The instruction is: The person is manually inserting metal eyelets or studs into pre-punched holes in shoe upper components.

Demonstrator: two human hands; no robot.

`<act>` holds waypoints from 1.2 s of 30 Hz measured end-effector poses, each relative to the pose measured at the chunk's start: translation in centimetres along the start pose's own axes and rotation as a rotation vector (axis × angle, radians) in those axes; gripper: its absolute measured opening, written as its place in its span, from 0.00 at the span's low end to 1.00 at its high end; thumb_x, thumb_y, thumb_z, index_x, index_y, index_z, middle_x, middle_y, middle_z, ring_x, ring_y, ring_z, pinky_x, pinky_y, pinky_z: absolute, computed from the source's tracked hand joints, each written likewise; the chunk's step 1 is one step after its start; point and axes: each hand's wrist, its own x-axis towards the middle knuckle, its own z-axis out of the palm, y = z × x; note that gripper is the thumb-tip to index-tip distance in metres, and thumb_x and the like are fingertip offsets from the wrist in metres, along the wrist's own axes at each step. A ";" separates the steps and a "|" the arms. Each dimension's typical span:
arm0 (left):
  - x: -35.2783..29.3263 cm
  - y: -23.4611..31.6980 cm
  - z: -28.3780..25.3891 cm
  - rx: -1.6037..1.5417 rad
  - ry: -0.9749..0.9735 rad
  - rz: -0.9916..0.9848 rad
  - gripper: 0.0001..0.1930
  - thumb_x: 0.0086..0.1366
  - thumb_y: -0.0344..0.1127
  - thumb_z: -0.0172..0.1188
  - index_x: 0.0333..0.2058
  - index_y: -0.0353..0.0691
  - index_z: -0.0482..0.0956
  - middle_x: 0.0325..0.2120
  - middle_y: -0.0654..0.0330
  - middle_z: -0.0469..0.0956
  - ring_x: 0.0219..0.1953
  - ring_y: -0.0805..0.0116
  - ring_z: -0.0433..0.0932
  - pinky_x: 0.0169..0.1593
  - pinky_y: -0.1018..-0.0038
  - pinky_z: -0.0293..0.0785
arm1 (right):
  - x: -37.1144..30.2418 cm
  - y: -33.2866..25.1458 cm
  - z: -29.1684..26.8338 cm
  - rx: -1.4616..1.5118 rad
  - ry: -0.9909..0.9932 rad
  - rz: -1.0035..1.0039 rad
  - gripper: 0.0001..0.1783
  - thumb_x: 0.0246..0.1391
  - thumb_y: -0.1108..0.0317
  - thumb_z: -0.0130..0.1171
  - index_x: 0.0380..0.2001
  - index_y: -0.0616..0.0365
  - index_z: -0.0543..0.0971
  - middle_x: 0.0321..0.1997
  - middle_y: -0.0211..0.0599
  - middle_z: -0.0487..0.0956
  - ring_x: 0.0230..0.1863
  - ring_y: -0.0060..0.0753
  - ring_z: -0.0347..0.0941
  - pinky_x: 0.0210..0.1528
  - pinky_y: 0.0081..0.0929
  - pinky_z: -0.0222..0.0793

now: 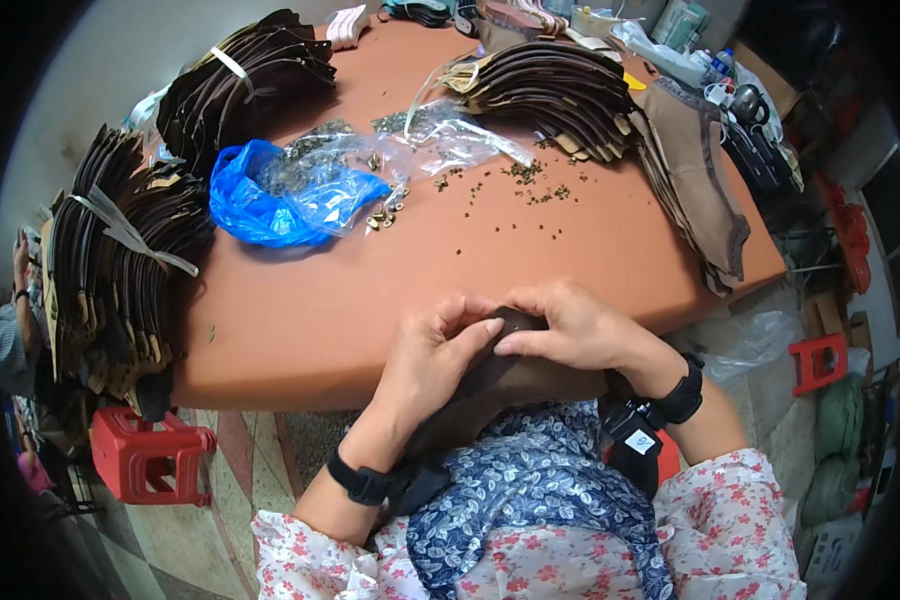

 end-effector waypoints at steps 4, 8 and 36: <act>-1.4 2.2 -1.1 0.178 0.061 0.116 0.13 0.64 0.30 0.59 0.46 0.33 0.79 0.32 0.61 0.81 0.32 0.79 0.76 0.34 0.82 0.72 | -1.8 -0.9 -1.8 0.054 0.069 -0.020 0.12 0.51 0.70 0.62 0.38 0.66 0.79 0.34 0.41 0.82 0.36 0.30 0.78 0.42 0.29 0.71; -1.2 4.5 -5.0 0.150 0.215 0.259 0.12 0.65 0.28 0.57 0.45 0.31 0.78 0.36 0.59 0.81 0.39 0.75 0.77 0.46 0.79 0.73 | -5.1 -2.1 -7.3 0.272 0.337 0.103 0.09 0.53 0.73 0.61 0.37 0.66 0.80 0.34 0.27 0.80 0.36 0.18 0.74 0.40 0.20 0.71; 2.3 -1.4 -4.7 0.833 0.424 0.385 0.03 0.56 0.27 0.62 0.31 0.36 0.80 0.26 0.55 0.77 0.31 0.55 0.73 0.37 0.65 0.69 | -1.4 5.9 -21.7 -0.749 1.018 0.017 0.14 0.56 0.65 0.56 0.42 0.63 0.78 0.44 0.45 0.79 0.46 0.44 0.75 0.51 0.33 0.68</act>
